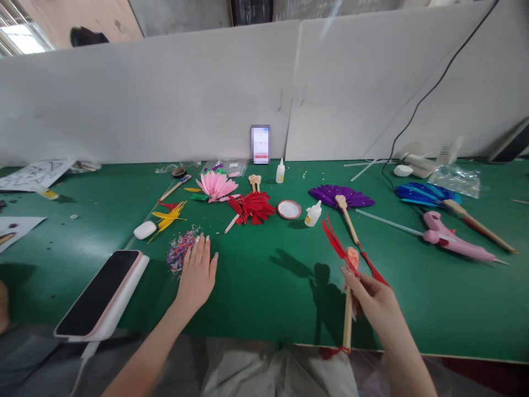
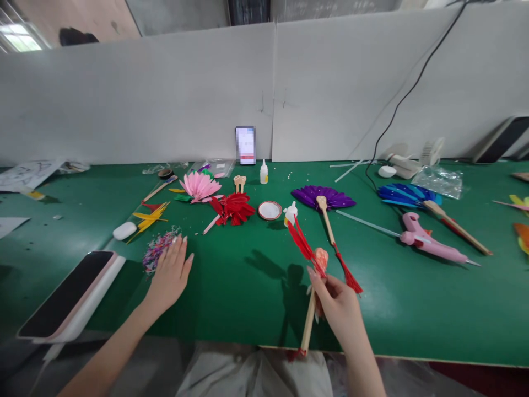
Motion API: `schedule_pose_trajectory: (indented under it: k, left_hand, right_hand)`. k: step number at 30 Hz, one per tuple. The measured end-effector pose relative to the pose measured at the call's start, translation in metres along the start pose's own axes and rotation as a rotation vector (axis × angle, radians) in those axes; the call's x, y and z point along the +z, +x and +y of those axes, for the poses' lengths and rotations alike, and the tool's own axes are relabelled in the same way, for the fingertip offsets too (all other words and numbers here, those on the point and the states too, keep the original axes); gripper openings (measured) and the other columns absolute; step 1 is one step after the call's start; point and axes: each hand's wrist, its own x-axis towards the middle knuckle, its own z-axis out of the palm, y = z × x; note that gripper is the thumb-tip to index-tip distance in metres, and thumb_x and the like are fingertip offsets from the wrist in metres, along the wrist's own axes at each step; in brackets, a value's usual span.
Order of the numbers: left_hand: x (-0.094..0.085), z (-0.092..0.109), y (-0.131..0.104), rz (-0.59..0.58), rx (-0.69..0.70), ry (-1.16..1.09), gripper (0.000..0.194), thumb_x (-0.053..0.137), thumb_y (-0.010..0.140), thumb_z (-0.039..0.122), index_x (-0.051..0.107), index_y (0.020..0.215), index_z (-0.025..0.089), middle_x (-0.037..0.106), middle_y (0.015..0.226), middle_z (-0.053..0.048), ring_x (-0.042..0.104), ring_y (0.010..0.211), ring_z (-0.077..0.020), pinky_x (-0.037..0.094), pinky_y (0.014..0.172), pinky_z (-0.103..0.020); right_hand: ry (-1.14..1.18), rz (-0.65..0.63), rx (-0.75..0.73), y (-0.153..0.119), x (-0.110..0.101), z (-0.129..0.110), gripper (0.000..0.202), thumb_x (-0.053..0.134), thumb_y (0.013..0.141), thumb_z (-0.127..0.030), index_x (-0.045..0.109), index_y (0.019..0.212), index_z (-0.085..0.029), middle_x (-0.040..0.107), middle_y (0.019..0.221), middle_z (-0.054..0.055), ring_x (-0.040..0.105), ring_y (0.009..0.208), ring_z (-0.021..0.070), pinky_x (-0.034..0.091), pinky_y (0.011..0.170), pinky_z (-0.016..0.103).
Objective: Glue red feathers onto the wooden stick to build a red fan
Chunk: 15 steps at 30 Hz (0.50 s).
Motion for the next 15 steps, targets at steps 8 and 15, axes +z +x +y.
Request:
schedule_pose_trajectory:
  k: [8, 15]
  left_hand:
    - [-0.034, 0.100, 0.010, -0.209, 0.659, -0.280, 0.051, 0.021, 0.093, 0.036, 0.016, 0.141, 0.019, 0.021, 0.146, -0.003, 0.011, 0.136, -0.0162, 0.014, 0.110, -0.039]
    - [-0.003, 0.193, 0.030, -0.162, 0.975, -0.380, 0.049, 0.017, 0.093, 0.036, 0.031, 0.135, 0.016, 0.030, 0.143, -0.002, 0.012, 0.135, -0.0109, 0.006, 0.112, -0.034]
  right_hand:
    - [0.056, 0.023, -0.012, 0.000, -0.001, 0.003, 0.045, 0.061, 0.063, -0.059, 0.052, 0.053, -0.017, 0.041, 0.033, -0.005, 0.038, 0.028, 0.0081, 0.029, 0.031, 0.020]
    - [0.048, 0.030, 0.034, -0.003, -0.011, 0.006, 0.048, 0.061, 0.058, -0.064, 0.051, 0.052, -0.017, 0.040, 0.031, -0.005, 0.035, 0.024, 0.0080, 0.026, 0.027, 0.020]
